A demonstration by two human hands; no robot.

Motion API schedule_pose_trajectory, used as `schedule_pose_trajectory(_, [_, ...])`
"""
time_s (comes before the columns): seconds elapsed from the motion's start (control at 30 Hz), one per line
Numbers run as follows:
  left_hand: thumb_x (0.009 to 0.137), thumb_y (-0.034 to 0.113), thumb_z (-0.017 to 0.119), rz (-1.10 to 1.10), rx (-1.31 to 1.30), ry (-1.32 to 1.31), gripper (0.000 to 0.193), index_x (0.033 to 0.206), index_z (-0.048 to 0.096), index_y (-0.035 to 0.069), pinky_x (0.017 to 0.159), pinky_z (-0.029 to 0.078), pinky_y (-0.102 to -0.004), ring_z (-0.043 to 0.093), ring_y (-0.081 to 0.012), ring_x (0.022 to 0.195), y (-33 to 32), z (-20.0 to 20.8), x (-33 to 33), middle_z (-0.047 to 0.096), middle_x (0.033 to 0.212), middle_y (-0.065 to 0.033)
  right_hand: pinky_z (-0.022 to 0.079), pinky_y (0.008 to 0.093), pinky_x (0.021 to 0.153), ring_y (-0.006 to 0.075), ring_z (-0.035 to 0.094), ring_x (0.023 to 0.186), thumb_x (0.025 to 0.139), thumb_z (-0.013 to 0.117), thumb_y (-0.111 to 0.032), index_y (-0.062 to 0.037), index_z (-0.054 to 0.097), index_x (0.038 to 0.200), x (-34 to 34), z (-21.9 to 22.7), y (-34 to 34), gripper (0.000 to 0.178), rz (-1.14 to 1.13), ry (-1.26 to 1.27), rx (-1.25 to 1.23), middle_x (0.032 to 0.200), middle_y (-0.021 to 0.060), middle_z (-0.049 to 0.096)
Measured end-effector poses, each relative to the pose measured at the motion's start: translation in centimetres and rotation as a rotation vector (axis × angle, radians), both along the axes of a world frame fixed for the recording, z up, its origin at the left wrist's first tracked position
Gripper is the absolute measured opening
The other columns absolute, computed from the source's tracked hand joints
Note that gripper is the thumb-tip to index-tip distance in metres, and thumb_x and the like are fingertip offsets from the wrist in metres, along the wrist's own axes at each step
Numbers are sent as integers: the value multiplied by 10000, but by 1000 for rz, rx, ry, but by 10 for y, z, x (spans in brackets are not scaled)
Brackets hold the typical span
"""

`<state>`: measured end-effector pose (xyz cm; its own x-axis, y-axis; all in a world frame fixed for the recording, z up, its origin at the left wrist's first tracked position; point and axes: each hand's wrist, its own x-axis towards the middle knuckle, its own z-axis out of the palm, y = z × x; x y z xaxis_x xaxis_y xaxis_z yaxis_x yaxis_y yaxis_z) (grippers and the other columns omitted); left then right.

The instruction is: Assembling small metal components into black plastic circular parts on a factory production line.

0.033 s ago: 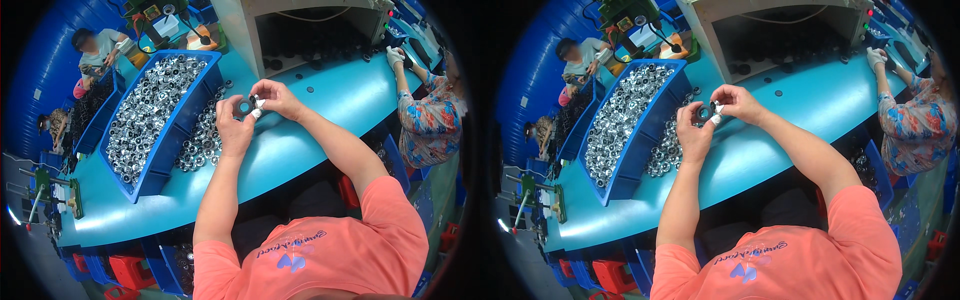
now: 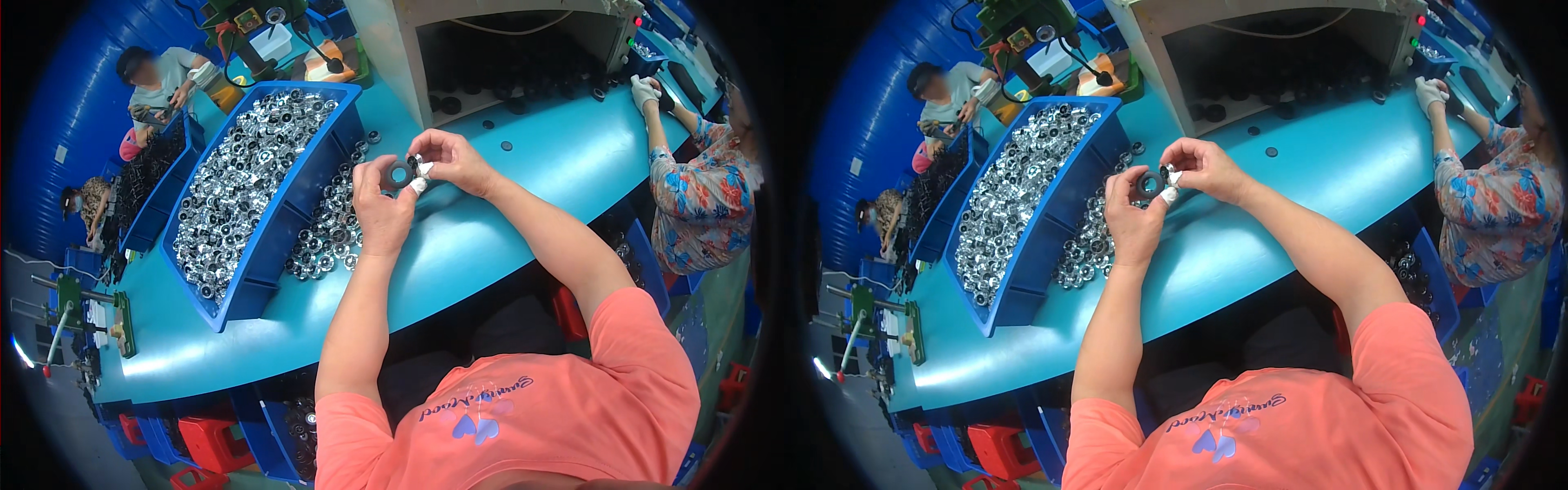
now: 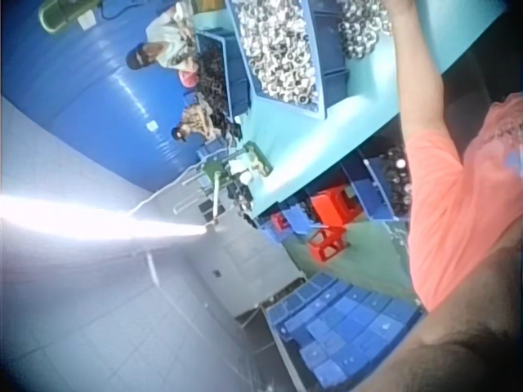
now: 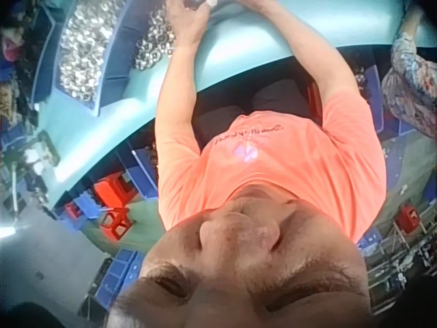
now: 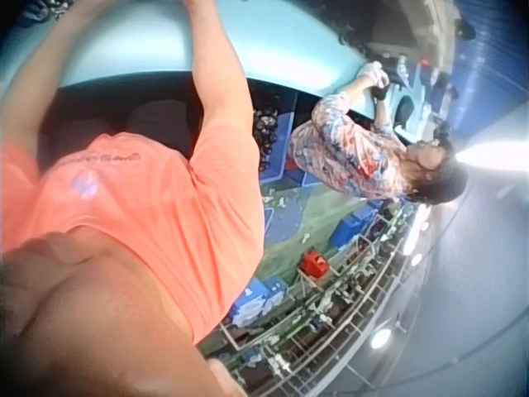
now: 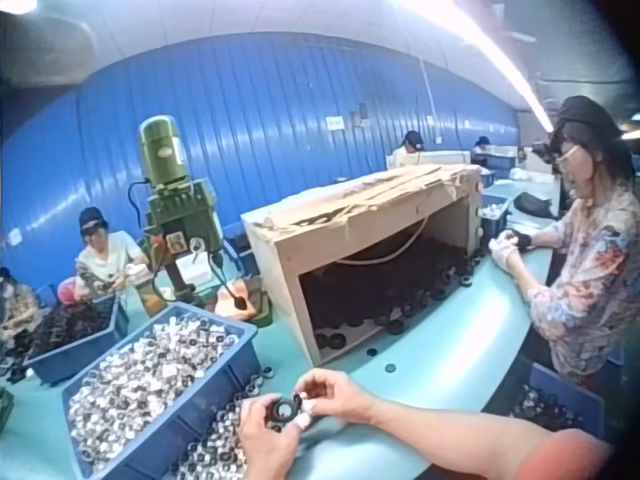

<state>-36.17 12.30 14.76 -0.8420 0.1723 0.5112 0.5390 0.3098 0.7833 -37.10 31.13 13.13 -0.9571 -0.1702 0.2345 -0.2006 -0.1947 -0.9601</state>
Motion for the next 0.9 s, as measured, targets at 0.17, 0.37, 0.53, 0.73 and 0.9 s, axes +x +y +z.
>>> schedule_pose_trajectory(0.17, [697, -29, 755, 2, 4, 13, 457, 1135, 650, 42, 825, 542, -316, 649, -200, 908, 0, 1, 0, 580, 1074, -80, 524, 272, 908, 112, 631, 958, 776, 635, 19, -21, 633, 1111, -1, -1, 0, 338, 6, 0, 8, 1022, 37, 652])
schedule_pose_trajectory(0.37, [697, -30, 750, 3, 2, 11, 449, 1129, 655, 46, 819, 538, -314, 643, -195, 896, 0, 1, 1, 579, 1066, -77, 525, 276, 911, 111, 633, 957, 774, 644, 16, -22, 638, 1105, -1, -1, 1, 333, 17, 5, 23, 1020, 35, 655])
schedule_pose_trajectory(0.53, [692, -31, 751, 12, -14, 7, 456, 1131, 660, 51, 801, 540, -310, 647, -193, 874, 0, 1, 3, 578, 1066, -78, 524, 274, 909, 111, 633, 955, 774, 650, 10, -23, 644, 1098, 0, 0, 0, 327, 16, 7, 41, 1022, 34, 656])
schedule_pose_trajectory(0.73, [768, 1, 778, -17, 68, -120, 431, 1180, 659, 37, 836, 546, -305, 648, -167, 940, -1, -3, -2, 576, 1075, -52, 526, 269, 893, 105, 634, 946, 788, 666, -4, -25, 649, 1108, 1, 2, 0, 321, -1, 25, 24, 1017, 30, 656])
schedule_pose_trajectory(0.9, [927, 75, 731, -318, 566, -505, 456, 1342, 565, -13, 957, 529, -336, 624, -159, 1065, -7, -15, -15, 600, 1219, -61, 546, 273, 885, 108, 650, 936, 808, 746, -24, -29, 664, 1132, 8, 10, -6, 334, -49, 69, 35, 1027, 27, 660])
